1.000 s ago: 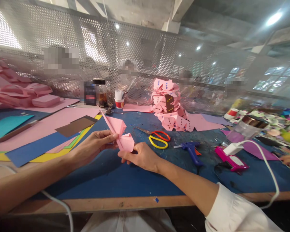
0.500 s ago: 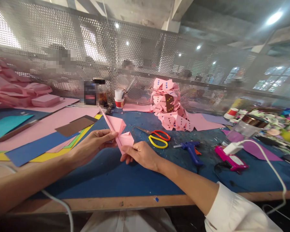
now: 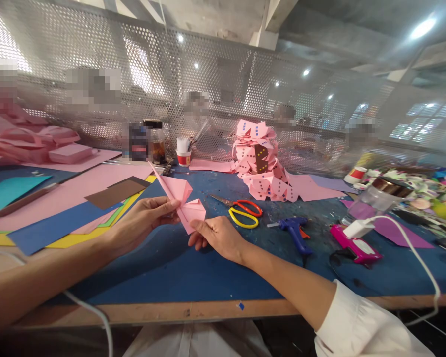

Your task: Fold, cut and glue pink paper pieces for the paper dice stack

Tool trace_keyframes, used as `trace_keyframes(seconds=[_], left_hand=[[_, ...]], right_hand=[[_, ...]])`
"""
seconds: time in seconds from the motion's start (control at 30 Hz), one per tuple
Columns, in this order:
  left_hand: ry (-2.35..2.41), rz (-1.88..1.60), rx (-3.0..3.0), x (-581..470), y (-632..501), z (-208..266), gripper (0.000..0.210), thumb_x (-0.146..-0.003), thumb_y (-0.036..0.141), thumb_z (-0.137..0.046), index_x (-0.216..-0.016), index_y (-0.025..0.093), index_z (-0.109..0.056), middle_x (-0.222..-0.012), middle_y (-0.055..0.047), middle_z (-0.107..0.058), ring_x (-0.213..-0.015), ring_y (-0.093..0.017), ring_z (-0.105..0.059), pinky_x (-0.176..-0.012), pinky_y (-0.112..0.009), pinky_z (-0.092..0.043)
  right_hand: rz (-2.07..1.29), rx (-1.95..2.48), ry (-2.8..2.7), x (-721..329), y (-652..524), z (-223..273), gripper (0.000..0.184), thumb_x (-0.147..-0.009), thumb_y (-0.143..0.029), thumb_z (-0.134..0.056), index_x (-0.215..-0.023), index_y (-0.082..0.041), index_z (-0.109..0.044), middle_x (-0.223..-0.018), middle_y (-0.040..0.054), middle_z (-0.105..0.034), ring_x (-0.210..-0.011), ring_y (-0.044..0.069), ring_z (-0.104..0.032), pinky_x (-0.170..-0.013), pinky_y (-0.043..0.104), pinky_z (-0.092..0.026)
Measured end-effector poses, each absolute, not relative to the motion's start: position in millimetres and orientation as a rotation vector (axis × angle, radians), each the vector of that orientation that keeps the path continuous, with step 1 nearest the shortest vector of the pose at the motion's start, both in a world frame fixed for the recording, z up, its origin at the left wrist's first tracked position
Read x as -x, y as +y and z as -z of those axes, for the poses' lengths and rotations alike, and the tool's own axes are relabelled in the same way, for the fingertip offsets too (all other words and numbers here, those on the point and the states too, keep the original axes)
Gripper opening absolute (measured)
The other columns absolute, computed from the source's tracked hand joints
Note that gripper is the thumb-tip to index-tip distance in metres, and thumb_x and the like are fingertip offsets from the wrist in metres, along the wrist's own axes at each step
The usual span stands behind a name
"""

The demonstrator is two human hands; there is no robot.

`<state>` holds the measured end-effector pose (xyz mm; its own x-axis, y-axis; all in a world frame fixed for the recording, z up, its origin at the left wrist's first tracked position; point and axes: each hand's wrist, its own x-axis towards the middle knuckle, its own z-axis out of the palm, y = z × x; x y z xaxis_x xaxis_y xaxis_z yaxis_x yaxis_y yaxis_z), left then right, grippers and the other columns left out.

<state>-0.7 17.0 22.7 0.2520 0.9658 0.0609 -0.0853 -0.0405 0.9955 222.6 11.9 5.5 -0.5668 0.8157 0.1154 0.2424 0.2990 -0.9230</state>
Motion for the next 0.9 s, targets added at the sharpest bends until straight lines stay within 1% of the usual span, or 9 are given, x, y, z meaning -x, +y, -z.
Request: trace_keyframes(seconds=[0.07,0.13,0.27,0.5,0.63,0.73,0.8,0.9], left_hand=[[0.933,-1.101,-1.293,0.0,16.1,-23.2,0.034,-0.084,0.048,-0.076,-0.081,0.014,-0.075,-0.081,-0.005,-0.071,-0.079,-0.017,-0.063,-0.083,-0.032,-0.051],[0.937,-1.115,-1.278,-0.9,14.8,-24.0,0.034,-0.083,0.048,-0.077,-0.079,0.014,-0.075,-0.080,-0.005,-0.071,-0.077,-0.017,-0.062,-0.083,-0.032,-0.051],[0.917,-1.089,-1.295,-2.7,11.9,-25.6,0.034,-0.083,0.047,-0.077,-0.076,0.014,-0.074,-0.077,-0.005,-0.069,-0.075,-0.017,-0.061,-0.081,-0.032,-0.051],[0.862,-1.066,-1.330,-2.9,10.6,-24.3,0.033,-0.085,0.047,-0.075,-0.077,0.015,-0.074,-0.078,-0.004,-0.067,-0.076,-0.016,-0.060,-0.079,-0.030,-0.052],[0.833,-1.099,-1.280,-0.8,14.3,-24.2,0.029,-0.086,0.044,-0.075,-0.085,0.016,-0.077,-0.086,-0.007,-0.073,-0.081,-0.018,-0.064,-0.084,-0.032,-0.053],[0.824,-1.130,-1.259,1.2,16.4,-26.7,0.029,-0.085,0.044,-0.076,-0.091,0.017,-0.079,-0.092,-0.009,-0.076,-0.086,-0.020,-0.067,-0.087,-0.034,-0.053],[0.847,-1.127,-1.266,2.3,16.4,-29.3,0.029,-0.084,0.044,-0.076,-0.091,0.016,-0.080,-0.092,-0.009,-0.076,-0.085,-0.020,-0.067,-0.087,-0.035,-0.054],[0.902,-1.043,-1.326,2.4,13.7,-33.0,0.028,-0.082,0.044,-0.078,-0.086,0.016,-0.079,-0.089,-0.008,-0.076,-0.080,-0.019,-0.066,-0.083,-0.033,-0.054]], right_hand=[[-1.246,0.943,-1.975,-222.1,12.0,-5.0,0.070,-0.097,-0.070,-0.045,-0.077,-0.011,-0.077,-0.065,0.0069,-0.070,-0.060,0.013,-0.062,-0.063,0.024,-0.049],[-1.245,0.928,-2.006,-221.8,11.0,-6.2,0.068,-0.097,-0.069,-0.046,-0.079,-0.012,-0.078,-0.067,0.0066,-0.071,-0.062,0.013,-0.062,-0.065,0.024,-0.049],[-1.215,0.947,-2.090,-220.3,7.9,-10.1,0.056,-0.092,-0.065,-0.059,-0.090,-0.014,-0.080,-0.073,0.0047,-0.073,-0.069,0.014,-0.066,-0.068,0.023,-0.049],[-1.276,1.005,-2.049,-218.4,7.4,-10.3,0.054,-0.093,-0.064,-0.059,-0.080,-0.015,-0.078,-0.066,0.0026,-0.069,-0.063,0.012,-0.063,-0.064,0.021,-0.047],[-1.341,0.964,-2.036,-217.8,6.7,-8.7,0.055,-0.094,-0.064,-0.057,-0.081,-0.015,-0.078,-0.068,0.0032,-0.069,-0.064,0.012,-0.063,-0.065,0.022,-0.048],[-1.366,0.928,-2.060,-218.5,6.5,-9.3,0.056,-0.093,-0.067,-0.057,-0.089,-0.015,-0.078,-0.072,0.0037,-0.070,-0.068,0.013,-0.063,-0.067,0.023,-0.048],[-1.346,0.889,-2.088,-220.8,7.3,-12.7,0.059,-0.093,-0.069,-0.054,-0.094,-0.015,-0.076,-0.076,0.0041,-0.070,-0.071,0.015,-0.062,-0.071,0.025,-0.049],[-1.197,0.866,-2.033,-226.1,10.8,-22.5,0.059,-0.099,-0.068,-0.043,-0.095,-0.017,-0.071,-0.084,0.0043,-0.069,-0.080,0.017,-0.062,-0.079,0.029,-0.049]])
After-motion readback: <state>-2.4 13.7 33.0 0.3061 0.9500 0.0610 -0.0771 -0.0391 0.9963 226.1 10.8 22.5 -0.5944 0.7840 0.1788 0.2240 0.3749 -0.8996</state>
